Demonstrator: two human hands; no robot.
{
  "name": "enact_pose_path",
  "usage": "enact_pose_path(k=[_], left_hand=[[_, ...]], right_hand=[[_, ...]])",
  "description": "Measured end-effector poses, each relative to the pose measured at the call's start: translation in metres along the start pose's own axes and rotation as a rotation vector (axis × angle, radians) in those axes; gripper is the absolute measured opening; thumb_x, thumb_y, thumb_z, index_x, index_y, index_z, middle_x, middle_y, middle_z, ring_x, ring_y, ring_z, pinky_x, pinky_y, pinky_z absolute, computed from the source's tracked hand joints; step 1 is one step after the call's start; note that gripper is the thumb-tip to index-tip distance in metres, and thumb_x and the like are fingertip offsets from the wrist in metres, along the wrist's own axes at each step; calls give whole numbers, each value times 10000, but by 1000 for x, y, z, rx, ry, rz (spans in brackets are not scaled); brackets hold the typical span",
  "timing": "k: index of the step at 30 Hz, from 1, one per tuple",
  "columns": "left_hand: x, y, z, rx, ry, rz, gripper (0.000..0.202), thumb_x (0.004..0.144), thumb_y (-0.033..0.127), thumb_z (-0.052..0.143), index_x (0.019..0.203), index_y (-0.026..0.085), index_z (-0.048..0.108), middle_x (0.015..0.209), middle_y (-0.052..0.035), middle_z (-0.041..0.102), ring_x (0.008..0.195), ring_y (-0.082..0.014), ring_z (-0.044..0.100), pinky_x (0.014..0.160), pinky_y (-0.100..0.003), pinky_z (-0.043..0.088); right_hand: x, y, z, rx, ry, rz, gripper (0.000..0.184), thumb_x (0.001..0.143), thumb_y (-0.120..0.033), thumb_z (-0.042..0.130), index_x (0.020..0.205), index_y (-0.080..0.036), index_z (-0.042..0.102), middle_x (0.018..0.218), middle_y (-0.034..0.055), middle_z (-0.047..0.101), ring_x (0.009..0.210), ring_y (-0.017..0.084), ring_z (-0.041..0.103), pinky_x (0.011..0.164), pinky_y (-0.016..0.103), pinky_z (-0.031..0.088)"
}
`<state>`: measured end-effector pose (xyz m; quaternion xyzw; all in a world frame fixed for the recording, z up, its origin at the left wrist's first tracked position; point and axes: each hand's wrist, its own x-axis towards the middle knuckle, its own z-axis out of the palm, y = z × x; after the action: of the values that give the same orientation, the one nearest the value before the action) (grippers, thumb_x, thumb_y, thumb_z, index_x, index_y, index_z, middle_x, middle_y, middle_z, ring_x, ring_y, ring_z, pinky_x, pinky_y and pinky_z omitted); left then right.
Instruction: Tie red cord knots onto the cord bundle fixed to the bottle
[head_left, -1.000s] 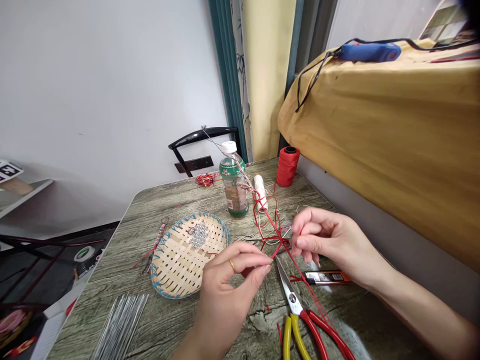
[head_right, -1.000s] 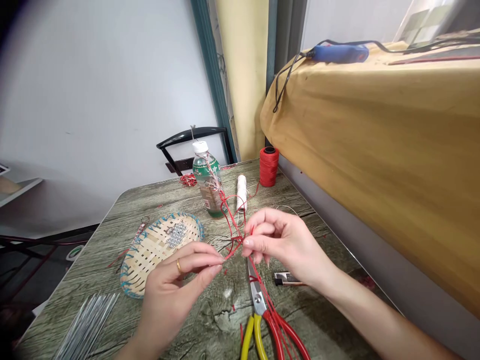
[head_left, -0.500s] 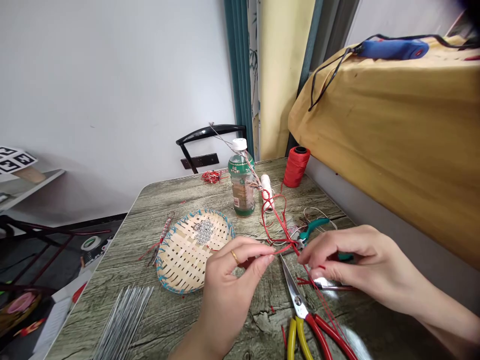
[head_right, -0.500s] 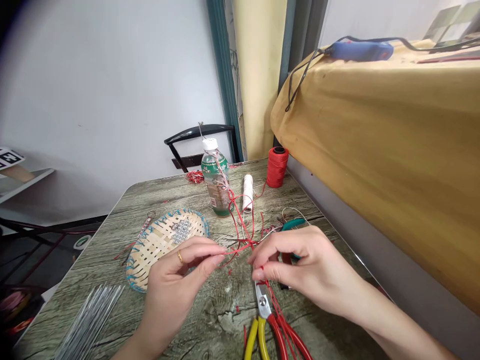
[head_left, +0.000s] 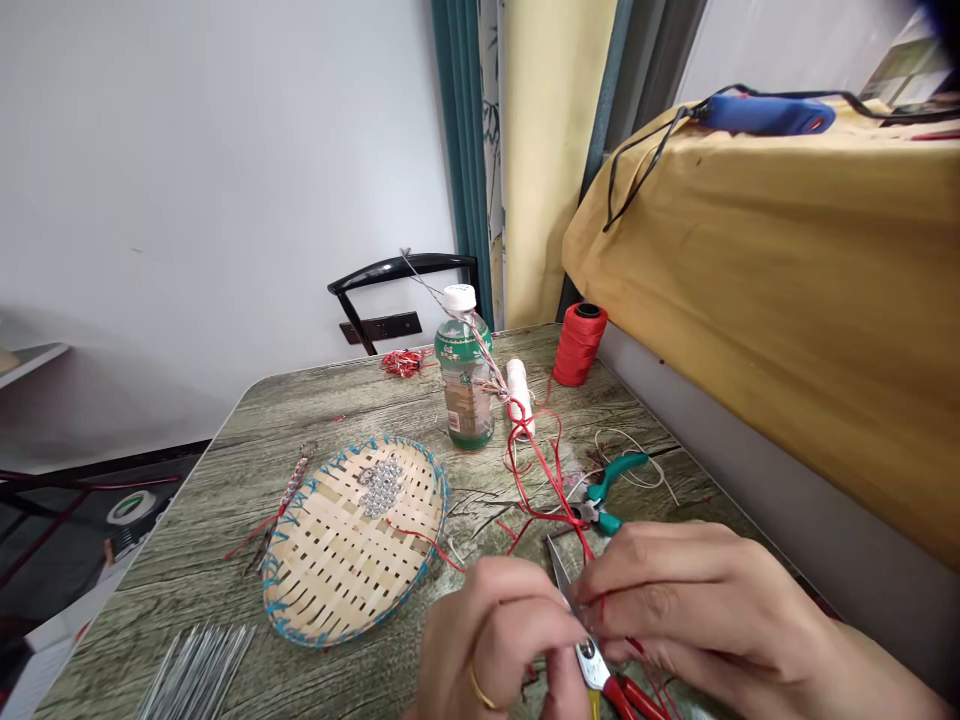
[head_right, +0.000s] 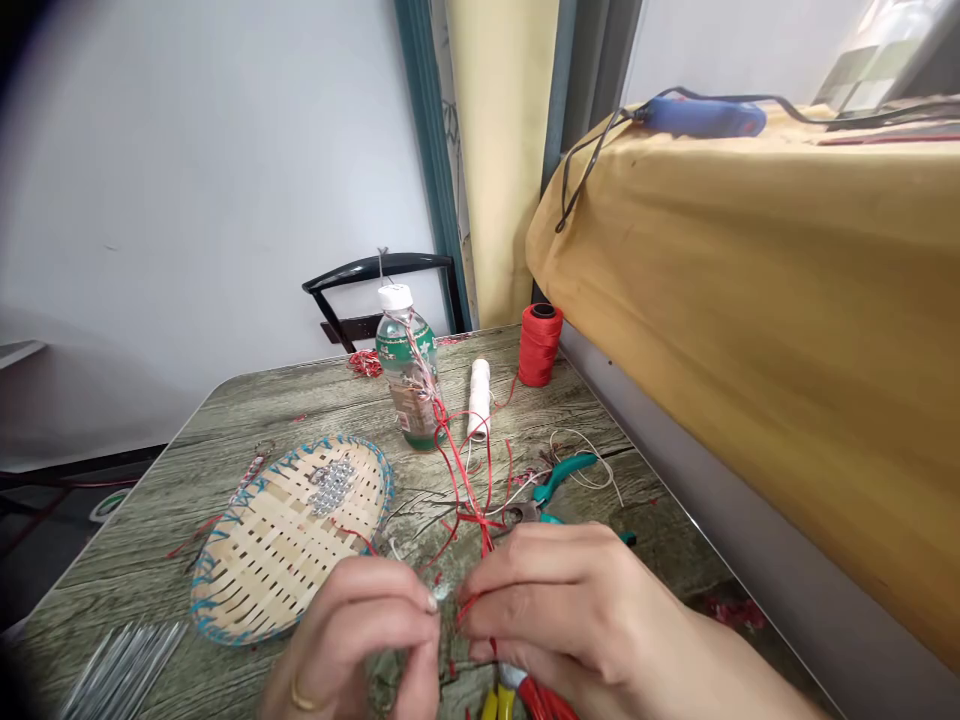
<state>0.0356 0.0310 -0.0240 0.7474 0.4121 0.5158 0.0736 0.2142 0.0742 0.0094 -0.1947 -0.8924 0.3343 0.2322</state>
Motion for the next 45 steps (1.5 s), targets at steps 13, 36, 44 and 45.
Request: enact_pose_path(k=[13,36,44,45], left_hand=[[3,-8,30,71,66,-63,209,686,238,652,854,204,532,657,-21,528,466,-106,488,383,-222,416],[8,-28,30,-855,13,-1231,259,790,385,540,873,204,705,1081,-84,581,851,-180,546,669,-296,465],[4,-35,23,-706,194,-1216,227,754,349,596,659,158,674,633,-10,573,565,-92,454,515,-198,380],[3,-35,22,-710,233,-1219,224,751,351,599,652,161,665,651,-10,582,567,-91,462,518,-199,385]], right_hand=[[-11,23,5,12,279,9,277,774,-152,585,1019,-276,624,863,41,677,692,149,610,591,256,495],[26,51,7,1118,321,791,155,769,-271,618,733,-128,574,487,-53,491,382,-7,355,357,92,265],[14,55,-8,1054,359,776,254,821,-357,538,674,-149,549,445,-73,350,382,19,224,351,159,136],[13,55,-10,1048,369,768,267,824,-360,533,658,-150,541,449,-69,348,388,23,225,354,166,135]])
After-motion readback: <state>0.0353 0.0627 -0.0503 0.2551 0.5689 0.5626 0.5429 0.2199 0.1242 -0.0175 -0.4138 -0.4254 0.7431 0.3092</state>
